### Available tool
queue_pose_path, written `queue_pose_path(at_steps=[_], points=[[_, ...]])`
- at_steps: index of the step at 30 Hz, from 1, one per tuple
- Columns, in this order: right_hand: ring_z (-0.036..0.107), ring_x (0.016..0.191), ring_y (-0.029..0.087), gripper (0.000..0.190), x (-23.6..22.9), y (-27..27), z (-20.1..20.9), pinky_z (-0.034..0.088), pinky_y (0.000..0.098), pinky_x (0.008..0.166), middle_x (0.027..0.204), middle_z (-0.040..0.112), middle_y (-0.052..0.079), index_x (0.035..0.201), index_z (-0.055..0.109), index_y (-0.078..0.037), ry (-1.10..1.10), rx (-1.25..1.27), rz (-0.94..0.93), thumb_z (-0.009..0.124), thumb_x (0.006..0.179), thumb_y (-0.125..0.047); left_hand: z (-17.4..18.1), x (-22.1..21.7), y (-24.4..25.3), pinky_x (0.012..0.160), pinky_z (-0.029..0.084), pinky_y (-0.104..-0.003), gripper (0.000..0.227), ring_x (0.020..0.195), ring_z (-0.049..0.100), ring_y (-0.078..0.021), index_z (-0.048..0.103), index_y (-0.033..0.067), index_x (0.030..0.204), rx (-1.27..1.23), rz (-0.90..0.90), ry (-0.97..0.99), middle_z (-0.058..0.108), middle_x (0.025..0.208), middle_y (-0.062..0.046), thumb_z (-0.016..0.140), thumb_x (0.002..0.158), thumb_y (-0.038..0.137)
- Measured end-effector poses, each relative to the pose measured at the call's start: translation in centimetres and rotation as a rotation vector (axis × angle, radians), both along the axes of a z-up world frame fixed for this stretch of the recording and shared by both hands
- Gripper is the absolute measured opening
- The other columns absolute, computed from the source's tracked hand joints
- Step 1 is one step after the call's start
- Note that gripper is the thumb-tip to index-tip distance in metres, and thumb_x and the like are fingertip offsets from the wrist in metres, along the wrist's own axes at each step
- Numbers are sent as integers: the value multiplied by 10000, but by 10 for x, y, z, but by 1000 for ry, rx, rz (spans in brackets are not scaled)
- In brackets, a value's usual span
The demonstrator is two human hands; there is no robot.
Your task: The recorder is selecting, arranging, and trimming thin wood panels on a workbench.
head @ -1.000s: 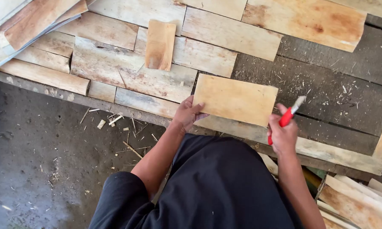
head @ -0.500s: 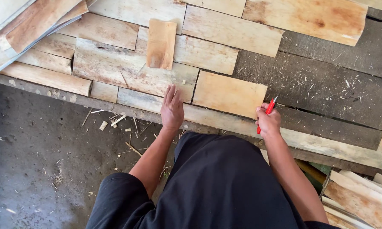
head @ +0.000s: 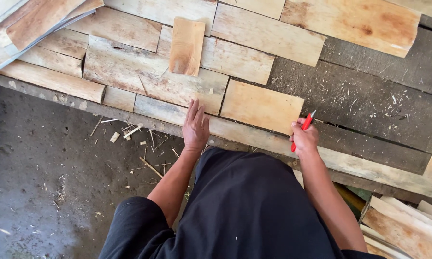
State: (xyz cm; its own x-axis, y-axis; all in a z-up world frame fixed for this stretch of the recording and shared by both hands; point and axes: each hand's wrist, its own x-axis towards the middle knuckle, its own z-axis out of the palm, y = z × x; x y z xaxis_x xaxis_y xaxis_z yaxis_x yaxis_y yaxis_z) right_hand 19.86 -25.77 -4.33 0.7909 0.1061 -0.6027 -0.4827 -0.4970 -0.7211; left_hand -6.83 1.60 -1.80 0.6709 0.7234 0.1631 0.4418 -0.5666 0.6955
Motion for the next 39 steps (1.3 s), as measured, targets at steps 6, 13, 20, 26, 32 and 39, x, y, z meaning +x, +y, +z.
queue_pose_path(at_steps=[6,13,20,26,32,39], points=[[522,609,114,274,12,-38,0,456,280,489,914,612,22,1242,609,-41,23,90,-26,667,982,-105,49,19,-4,899,576,-379,324,1049,714,-318,692,33,1213,-312,185,-14,702,1235,-152,743,944,206],[554,651,93,293,2,-11,16,482,272,518,943,629,-4,1252,596,-61,13,168,59,663,970,-100,30,36,-20,911,568,-345,453,1108,690,-174,484,-55,1429,-842,-27,-450,721,1260,-120,622,1005,24],[702,789,151,263,1,31,49,450,254,509,1067,712,51,1289,612,-65,-48,172,203,564,1057,-182,-4,30,34,680,594,-281,366,814,697,-117,576,-14,1332,-1176,425,-544,741,1007,-78,584,965,-13],[665,755,145,269,15,12,10,460,268,513,1025,688,70,1307,621,-83,-96,4,199,564,1069,-195,-40,10,123,684,589,-279,338,818,692,-120,582,3,1326,-1038,752,-767,735,1002,-67,571,989,4],[662,730,149,251,26,-13,-41,466,268,522,1011,687,70,1291,636,-93,-95,-59,190,570,1070,-193,-77,7,191,687,599,-296,336,828,699,-130,567,11,1324,-936,885,-778,729,1001,-71,561,988,19],[688,748,187,214,34,-19,-57,470,289,523,960,689,79,1242,641,-61,-148,-97,169,580,1086,-194,-85,7,226,710,587,-322,336,839,710,-150,620,22,1309,-844,826,-715,755,1012,-76,584,976,51]])
